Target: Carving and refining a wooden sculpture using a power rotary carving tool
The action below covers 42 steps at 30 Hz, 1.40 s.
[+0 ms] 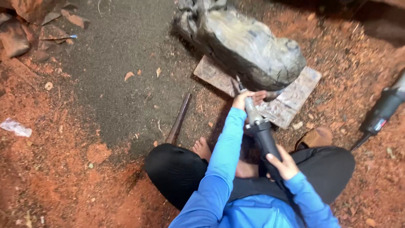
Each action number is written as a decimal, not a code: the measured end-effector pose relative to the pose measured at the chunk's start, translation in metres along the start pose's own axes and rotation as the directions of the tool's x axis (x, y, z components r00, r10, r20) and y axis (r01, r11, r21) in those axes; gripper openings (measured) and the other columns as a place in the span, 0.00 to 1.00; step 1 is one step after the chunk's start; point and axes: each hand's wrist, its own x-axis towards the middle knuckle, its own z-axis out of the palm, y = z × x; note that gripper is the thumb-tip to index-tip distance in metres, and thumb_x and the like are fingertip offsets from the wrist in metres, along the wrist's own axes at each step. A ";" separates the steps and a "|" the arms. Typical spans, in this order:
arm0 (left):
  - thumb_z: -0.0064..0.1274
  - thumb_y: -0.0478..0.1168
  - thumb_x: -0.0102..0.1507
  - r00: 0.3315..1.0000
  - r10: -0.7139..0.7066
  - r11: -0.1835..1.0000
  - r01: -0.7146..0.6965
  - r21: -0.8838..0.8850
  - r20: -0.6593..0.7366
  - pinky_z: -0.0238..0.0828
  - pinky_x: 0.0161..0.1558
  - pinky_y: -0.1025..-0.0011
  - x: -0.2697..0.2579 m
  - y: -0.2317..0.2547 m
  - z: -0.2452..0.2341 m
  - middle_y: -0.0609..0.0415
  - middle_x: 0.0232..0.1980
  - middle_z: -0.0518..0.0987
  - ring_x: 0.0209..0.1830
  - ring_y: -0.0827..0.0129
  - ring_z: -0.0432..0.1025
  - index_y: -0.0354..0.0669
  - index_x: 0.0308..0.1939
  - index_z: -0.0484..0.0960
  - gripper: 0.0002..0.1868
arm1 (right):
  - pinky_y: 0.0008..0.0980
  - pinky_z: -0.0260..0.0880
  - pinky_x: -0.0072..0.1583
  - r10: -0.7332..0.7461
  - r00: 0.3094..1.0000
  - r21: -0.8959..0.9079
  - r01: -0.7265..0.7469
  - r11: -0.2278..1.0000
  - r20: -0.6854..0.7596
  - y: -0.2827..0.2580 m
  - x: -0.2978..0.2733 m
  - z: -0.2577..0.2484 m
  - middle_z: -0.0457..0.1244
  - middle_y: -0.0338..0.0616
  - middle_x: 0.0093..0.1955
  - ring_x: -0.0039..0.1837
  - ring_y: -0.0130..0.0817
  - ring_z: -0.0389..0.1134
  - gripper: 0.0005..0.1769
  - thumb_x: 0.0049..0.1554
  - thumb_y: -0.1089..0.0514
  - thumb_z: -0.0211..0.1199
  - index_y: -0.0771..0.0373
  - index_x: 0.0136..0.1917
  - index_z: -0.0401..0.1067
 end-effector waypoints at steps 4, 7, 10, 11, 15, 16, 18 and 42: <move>0.54 0.39 0.57 0.995 0.027 0.999 -0.029 -0.015 -0.101 0.81 0.54 0.57 -0.016 0.028 0.028 0.31 0.49 0.83 0.48 0.50 0.82 0.30 0.38 0.81 0.13 | 0.64 0.71 0.23 -0.026 0.999 0.060 0.024 0.998 0.029 -0.016 -0.007 0.019 0.58 0.79 0.35 0.27 0.72 0.67 0.27 0.59 0.60 0.61 0.59 0.72 0.63; 0.43 0.31 0.60 0.998 0.014 0.998 -0.018 -0.067 -0.062 0.79 0.53 0.59 -0.013 0.027 0.026 0.26 0.50 0.81 0.50 0.43 0.79 0.37 0.37 0.70 0.03 | 0.44 0.61 0.21 -0.057 0.991 0.104 0.045 0.994 0.121 -0.019 -0.016 0.028 0.61 0.67 0.40 0.23 0.53 0.63 0.36 0.58 0.59 0.55 0.61 0.78 0.52; 0.46 0.32 0.58 0.993 0.039 0.998 -0.033 0.057 -0.107 0.79 0.50 0.61 -0.008 0.020 0.024 0.31 0.48 0.83 0.47 0.48 0.80 0.28 0.36 0.76 0.08 | 0.44 0.61 0.21 -0.093 0.987 0.171 0.070 0.983 0.133 -0.015 -0.022 0.030 0.60 0.65 0.39 0.24 0.52 0.63 0.32 0.59 0.58 0.55 0.65 0.75 0.55; 0.47 0.31 0.57 0.991 0.039 0.997 -0.031 0.067 -0.126 0.79 0.51 0.62 -0.007 0.018 0.023 0.32 0.47 0.83 0.47 0.48 0.80 0.26 0.38 0.77 0.09 | 0.44 0.61 0.22 -0.077 0.989 0.177 0.054 0.983 0.127 -0.013 -0.022 0.030 0.60 0.64 0.38 0.24 0.52 0.63 0.29 0.60 0.58 0.54 0.65 0.73 0.56; 0.49 0.32 0.57 0.980 0.051 0.985 -0.018 0.171 -0.191 0.78 0.51 0.67 -0.019 0.024 0.042 0.37 0.46 0.84 0.46 0.54 0.81 0.24 0.43 0.80 0.14 | 0.44 0.63 0.22 -0.072 0.991 0.172 0.052 0.984 0.116 -0.014 -0.027 0.033 0.60 0.64 0.38 0.25 0.53 0.64 0.25 0.61 0.57 0.54 0.68 0.69 0.58; 0.49 0.32 0.57 0.980 0.057 0.985 -0.025 0.169 -0.190 0.78 0.51 0.67 -0.019 0.024 0.043 0.37 0.46 0.84 0.46 0.54 0.81 0.24 0.43 0.80 0.14 | 0.44 0.63 0.22 -0.075 0.990 0.167 0.054 0.984 0.118 -0.012 -0.026 0.033 0.60 0.64 0.38 0.25 0.53 0.64 0.25 0.61 0.57 0.54 0.68 0.69 0.58; 0.49 0.31 0.57 0.979 0.075 0.984 -0.042 0.171 -0.190 0.79 0.49 0.68 -0.019 0.023 0.045 0.36 0.45 0.84 0.45 0.54 0.80 0.26 0.39 0.79 0.10 | 0.45 0.62 0.22 -0.077 0.990 0.191 0.052 0.980 0.122 -0.006 -0.023 0.032 0.60 0.64 0.38 0.24 0.54 0.64 0.28 0.61 0.56 0.53 0.65 0.72 0.56; 0.46 0.31 0.56 0.987 0.001 0.995 0.015 0.098 -0.160 0.80 0.47 0.66 -0.019 0.011 0.040 0.32 0.48 0.83 0.46 0.49 0.80 0.24 0.41 0.79 0.12 | 0.41 0.64 0.24 -0.082 0.992 0.137 0.067 0.988 0.100 0.008 -0.025 0.027 0.61 0.65 0.37 0.25 0.50 0.65 0.28 0.60 0.53 0.54 0.65 0.71 0.56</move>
